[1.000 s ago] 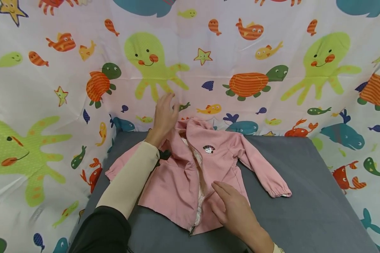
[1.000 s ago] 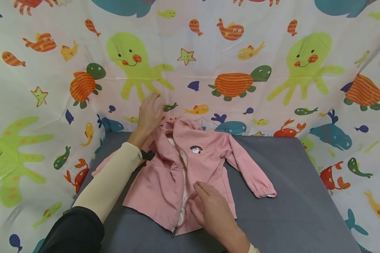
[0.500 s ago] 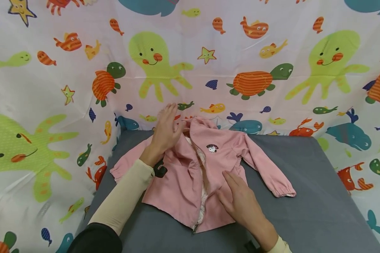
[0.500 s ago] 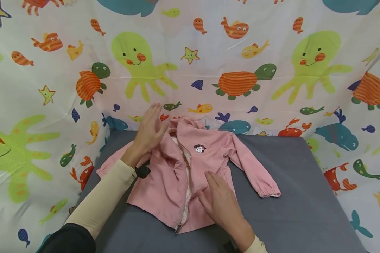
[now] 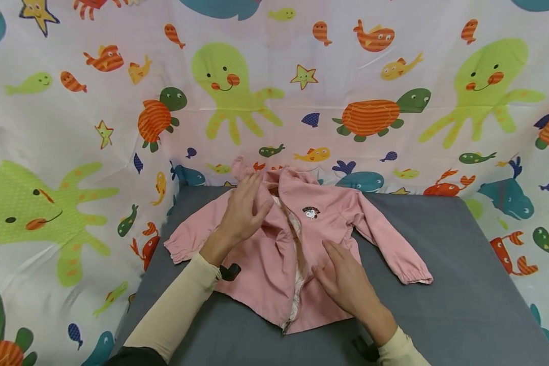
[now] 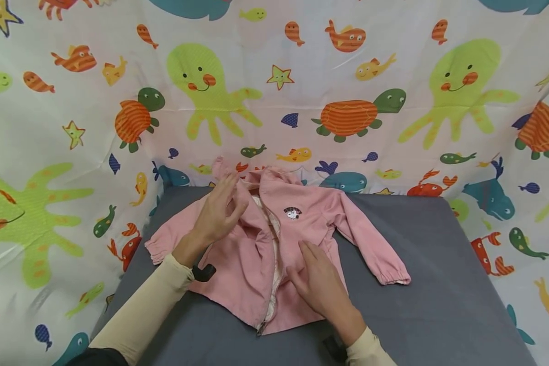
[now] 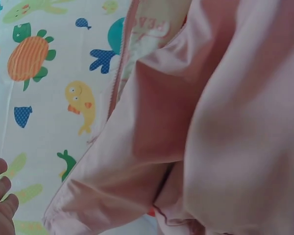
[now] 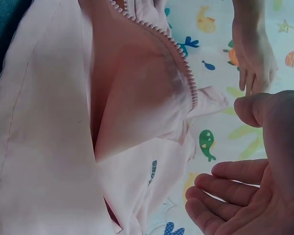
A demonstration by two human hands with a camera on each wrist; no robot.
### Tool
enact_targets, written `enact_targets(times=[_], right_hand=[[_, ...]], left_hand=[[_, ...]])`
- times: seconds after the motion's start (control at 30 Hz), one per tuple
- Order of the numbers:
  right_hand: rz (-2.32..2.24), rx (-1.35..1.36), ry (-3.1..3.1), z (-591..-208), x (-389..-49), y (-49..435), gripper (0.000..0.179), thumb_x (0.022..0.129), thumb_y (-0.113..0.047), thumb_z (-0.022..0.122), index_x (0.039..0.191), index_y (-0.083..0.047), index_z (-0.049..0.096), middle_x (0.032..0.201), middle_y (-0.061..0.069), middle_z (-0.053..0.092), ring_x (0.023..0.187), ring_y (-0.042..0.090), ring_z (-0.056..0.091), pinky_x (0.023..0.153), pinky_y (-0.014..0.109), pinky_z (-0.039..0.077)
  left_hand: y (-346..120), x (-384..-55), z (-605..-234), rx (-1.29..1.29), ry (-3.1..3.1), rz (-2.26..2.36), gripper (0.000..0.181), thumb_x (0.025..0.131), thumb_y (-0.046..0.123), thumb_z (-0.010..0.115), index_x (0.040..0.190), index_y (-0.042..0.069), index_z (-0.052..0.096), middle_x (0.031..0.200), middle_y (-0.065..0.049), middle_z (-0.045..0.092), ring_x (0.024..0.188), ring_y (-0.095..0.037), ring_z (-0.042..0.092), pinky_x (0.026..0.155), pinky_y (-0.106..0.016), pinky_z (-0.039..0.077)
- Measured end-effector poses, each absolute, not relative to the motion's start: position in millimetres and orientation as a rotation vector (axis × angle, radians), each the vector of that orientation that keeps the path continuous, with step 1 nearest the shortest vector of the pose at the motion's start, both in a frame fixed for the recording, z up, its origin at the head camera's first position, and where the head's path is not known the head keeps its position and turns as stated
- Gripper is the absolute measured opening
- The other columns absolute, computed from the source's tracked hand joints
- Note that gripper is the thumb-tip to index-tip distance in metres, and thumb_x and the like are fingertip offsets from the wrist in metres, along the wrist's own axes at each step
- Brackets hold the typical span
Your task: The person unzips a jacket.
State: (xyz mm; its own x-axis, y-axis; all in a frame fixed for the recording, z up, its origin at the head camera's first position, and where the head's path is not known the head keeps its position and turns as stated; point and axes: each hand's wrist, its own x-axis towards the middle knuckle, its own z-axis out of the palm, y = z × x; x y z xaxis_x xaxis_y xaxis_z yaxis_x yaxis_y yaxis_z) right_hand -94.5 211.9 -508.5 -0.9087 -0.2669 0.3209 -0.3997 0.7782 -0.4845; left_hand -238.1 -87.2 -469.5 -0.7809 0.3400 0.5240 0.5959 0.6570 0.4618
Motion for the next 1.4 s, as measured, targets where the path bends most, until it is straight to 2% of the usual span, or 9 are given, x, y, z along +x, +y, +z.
enact_targets(times=[0.1, 0.27, 0.5, 0.63, 0.93, 1.2, 1.4], right_hand=[[0.845, 0.527, -2.751, -509.2, -99.0, 211.7, 0.067, 0.102, -0.031, 0.075, 0.155, 0.006, 0.056, 0.155, 0.026, 0.061, 0.144, 0.044, 0.059, 0.112, 0.064, 0.052], [0.897, 0.567, -2.763, -512.0, -104.9, 211.2, 0.062, 0.103, -0.023, 0.071, 0.156, 0.005, 0.056, 0.156, 0.025, 0.060, 0.146, 0.044, 0.057, 0.113, 0.064, 0.051], [0.928, 0.637, -2.808, -518.5, -112.8, 211.0, 0.066, 0.096, -0.009, 0.067, 0.158, 0.006, 0.053, 0.160, 0.026, 0.057, 0.150, 0.043, 0.054, 0.116, 0.063, 0.049], [0.916, 0.671, -2.842, -522.0, -116.1, 211.1, 0.070, 0.092, -0.008, 0.069, 0.159, 0.007, 0.051, 0.161, 0.025, 0.056, 0.151, 0.044, 0.052, 0.118, 0.063, 0.047], [0.818, 0.846, -2.792, -529.0, -125.5, 207.4, 0.071, 0.087, -0.007, 0.074, 0.153, 0.011, 0.055, 0.153, 0.026, 0.063, 0.144, 0.041, 0.060, 0.114, 0.057, 0.053], [0.816, 0.889, -2.775, -534.3, -128.0, 204.1, 0.076, 0.081, -0.009, 0.082, 0.150, 0.011, 0.058, 0.147, 0.024, 0.067, 0.138, 0.037, 0.065, 0.109, 0.053, 0.057], [0.834, 0.904, -2.766, -536.9, -128.2, 202.1, 0.074, 0.081, -0.009, 0.083, 0.149, 0.010, 0.060, 0.145, 0.022, 0.068, 0.136, 0.035, 0.066, 0.106, 0.051, 0.059]], left_hand=[[-87.1, -232.2, -472.3, -0.743, -2.477, -0.889, 0.075, 0.106, 0.037, 0.063, 0.165, -0.003, 0.042, 0.170, -0.026, 0.044, 0.161, -0.050, 0.037, 0.129, -0.071, 0.027], [-87.4, -221.7, -476.0, -0.760, -2.482, -0.882, 0.076, 0.103, 0.030, 0.068, 0.166, -0.003, 0.042, 0.171, -0.024, 0.044, 0.161, -0.046, 0.038, 0.131, -0.066, 0.029], [-87.3, -203.1, -486.8, -0.788, -2.547, -0.960, 0.074, 0.106, 0.033, 0.068, 0.165, -0.005, 0.042, 0.171, -0.025, 0.044, 0.161, -0.044, 0.039, 0.130, -0.061, 0.033], [-88.5, -190.9, -492.7, -0.785, -2.598, -0.992, 0.075, 0.107, 0.038, 0.068, 0.164, -0.004, 0.044, 0.170, -0.022, 0.046, 0.161, -0.041, 0.040, 0.130, -0.059, 0.034], [-90.4, -164.8, -510.9, -0.863, -2.649, -1.053, 0.072, 0.108, 0.036, 0.067, 0.164, -0.003, 0.045, 0.170, -0.020, 0.047, 0.161, -0.041, 0.041, 0.128, -0.062, 0.036], [-92.0, -147.5, -530.7, -0.999, -2.655, -1.111, 0.065, 0.105, 0.028, 0.074, 0.157, -0.005, 0.054, 0.159, -0.025, 0.058, 0.151, -0.040, 0.055, 0.121, -0.060, 0.046], [-89.9, -137.7, -543.2, -1.129, -2.611, -1.111, 0.053, 0.101, 0.024, 0.080, 0.144, -0.005, 0.067, 0.142, -0.021, 0.072, 0.134, -0.033, 0.070, 0.109, -0.052, 0.058]])
